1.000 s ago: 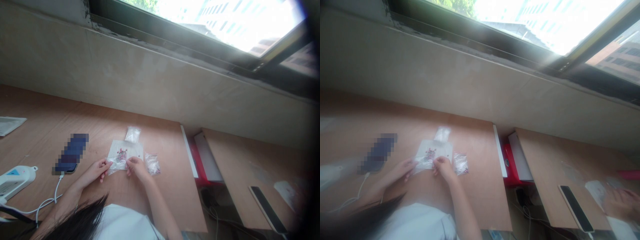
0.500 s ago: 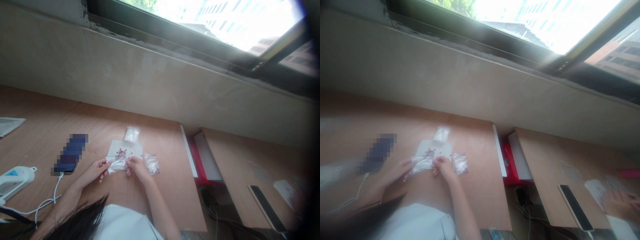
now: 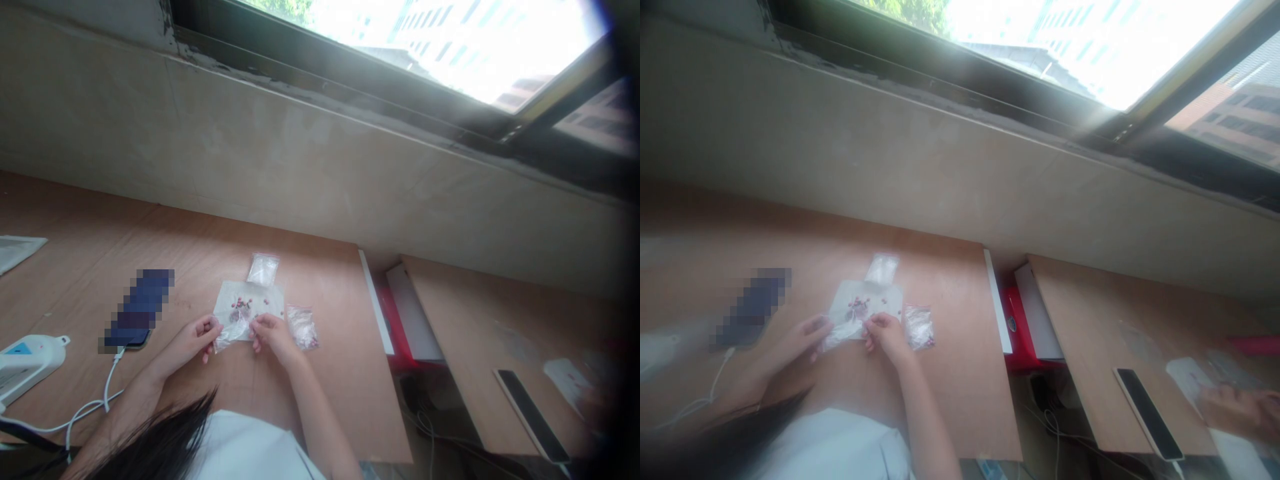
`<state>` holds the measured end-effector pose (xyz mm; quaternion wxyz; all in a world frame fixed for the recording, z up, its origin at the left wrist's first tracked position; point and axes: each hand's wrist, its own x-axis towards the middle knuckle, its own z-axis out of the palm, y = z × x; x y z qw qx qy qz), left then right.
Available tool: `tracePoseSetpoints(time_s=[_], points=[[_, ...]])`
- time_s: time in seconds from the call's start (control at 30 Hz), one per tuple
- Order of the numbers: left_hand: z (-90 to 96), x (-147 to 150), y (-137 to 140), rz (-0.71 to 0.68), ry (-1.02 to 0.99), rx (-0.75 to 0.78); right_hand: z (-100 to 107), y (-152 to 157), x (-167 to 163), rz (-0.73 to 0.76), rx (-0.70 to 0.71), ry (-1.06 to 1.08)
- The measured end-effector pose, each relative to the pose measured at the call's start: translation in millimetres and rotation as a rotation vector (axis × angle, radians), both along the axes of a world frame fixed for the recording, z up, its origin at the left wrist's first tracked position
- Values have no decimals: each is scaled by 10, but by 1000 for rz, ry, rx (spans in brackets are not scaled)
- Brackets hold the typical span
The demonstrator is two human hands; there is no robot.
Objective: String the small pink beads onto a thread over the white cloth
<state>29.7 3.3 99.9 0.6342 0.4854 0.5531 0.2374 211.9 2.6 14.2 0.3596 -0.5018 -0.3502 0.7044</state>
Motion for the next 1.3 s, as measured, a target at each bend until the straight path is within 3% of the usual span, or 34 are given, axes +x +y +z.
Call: tracePoseSetpoints(time_s=[0.27, 0.43, 0.53, 0.63, 1.1, 1.3], points=[[-62, -27, 26, 1, -58, -26, 63, -15, 4, -45, -2, -101], [-85, -115, 40, 28, -45, -39, 91, 56, 175, -318, 137, -699], [-115, -160, 59, 35, -31, 20, 83, 103, 259, -261, 158, -1007], [-129, -180, 75, 20, -18, 81, 63, 120, 270, -156, 148, -1135], [-149, -227, 102, 41, 12, 73, 22, 89, 262, -242, 171, -1150], [-161, -234, 95, 44, -7, 91, 19, 163, 22, -119, 258, -993]])
